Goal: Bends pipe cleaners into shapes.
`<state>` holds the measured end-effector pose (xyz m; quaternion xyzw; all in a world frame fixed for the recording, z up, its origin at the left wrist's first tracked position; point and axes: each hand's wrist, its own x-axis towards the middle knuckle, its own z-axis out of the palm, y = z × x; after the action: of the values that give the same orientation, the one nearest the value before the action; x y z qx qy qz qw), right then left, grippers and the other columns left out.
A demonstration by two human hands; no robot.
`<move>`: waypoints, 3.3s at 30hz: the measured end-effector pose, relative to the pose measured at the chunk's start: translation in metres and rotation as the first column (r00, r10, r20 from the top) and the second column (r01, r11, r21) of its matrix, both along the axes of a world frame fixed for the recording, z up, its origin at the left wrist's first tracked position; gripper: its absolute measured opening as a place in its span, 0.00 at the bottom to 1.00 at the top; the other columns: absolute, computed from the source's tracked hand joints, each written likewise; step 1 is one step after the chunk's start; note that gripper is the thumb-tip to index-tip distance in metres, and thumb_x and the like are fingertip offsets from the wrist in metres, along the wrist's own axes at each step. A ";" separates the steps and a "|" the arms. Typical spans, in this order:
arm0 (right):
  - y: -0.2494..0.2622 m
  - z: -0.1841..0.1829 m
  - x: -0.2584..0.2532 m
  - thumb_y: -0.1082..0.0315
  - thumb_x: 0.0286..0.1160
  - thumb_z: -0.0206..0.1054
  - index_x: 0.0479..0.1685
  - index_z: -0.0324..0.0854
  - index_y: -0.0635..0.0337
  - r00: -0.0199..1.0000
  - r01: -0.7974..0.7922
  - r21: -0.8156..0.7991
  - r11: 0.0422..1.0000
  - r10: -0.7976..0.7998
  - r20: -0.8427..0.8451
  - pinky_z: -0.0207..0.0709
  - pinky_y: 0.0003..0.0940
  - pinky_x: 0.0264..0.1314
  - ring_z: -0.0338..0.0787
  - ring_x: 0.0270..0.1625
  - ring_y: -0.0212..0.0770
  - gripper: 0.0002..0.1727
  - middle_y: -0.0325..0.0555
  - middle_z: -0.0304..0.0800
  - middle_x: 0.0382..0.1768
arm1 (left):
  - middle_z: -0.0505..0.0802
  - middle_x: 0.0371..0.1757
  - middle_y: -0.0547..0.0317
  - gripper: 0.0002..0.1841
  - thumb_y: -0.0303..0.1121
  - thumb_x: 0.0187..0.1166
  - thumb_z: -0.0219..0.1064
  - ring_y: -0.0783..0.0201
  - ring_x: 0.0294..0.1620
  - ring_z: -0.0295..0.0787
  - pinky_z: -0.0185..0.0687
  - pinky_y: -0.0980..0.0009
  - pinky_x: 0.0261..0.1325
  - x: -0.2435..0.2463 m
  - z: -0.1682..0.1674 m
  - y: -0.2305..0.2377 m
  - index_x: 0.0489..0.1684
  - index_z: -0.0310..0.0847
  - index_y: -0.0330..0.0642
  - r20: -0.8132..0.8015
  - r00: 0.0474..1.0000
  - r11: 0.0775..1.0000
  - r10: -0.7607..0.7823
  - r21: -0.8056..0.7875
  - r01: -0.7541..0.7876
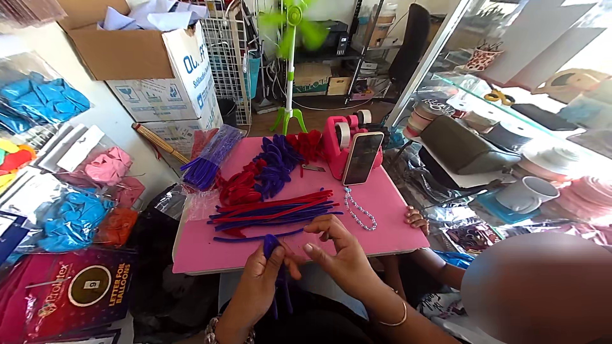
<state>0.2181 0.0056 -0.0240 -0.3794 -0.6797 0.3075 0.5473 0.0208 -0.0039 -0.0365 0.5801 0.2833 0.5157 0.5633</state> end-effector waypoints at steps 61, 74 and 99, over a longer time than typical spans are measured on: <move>-0.014 -0.024 -0.022 0.67 0.96 0.45 0.50 0.85 0.70 0.851 -0.521 0.033 0.853 0.522 -0.056 0.80 0.31 0.67 0.89 0.57 0.34 0.21 0.49 0.92 0.47 | 0.95 0.56 0.40 0.25 0.31 0.94 0.39 0.51 0.61 0.94 0.86 0.59 0.71 0.003 0.023 0.016 0.59 0.85 0.25 0.219 0.975 0.967 -0.030 -0.241 0.084; -0.015 -0.021 -0.015 0.67 0.95 0.45 0.52 0.84 0.69 0.850 -0.526 0.053 0.849 0.526 0.007 0.79 0.30 0.67 0.87 0.57 0.34 0.20 0.50 0.90 0.47 | 0.95 0.55 0.40 0.25 0.32 0.95 0.38 0.51 0.58 0.95 0.88 0.59 0.68 0.011 0.027 0.008 0.59 0.84 0.27 0.341 0.939 0.953 0.038 -0.296 0.069; 0.013 0.035 0.003 0.73 0.89 0.51 0.40 0.85 0.71 0.515 -0.756 -0.118 0.643 0.697 0.499 0.79 0.34 0.49 0.86 0.42 0.45 0.17 0.55 0.85 0.34 | 0.89 0.26 0.60 0.16 0.39 0.91 0.58 0.72 0.23 0.82 0.80 0.73 0.32 -0.022 0.107 0.062 0.46 0.85 0.33 -0.770 -0.016 0.612 -0.638 -0.520 0.595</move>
<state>0.2211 0.0186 0.0114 -0.0936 -0.9088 0.3587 0.1916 -0.0013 0.0582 0.0700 0.8098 0.2692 -0.2169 0.4741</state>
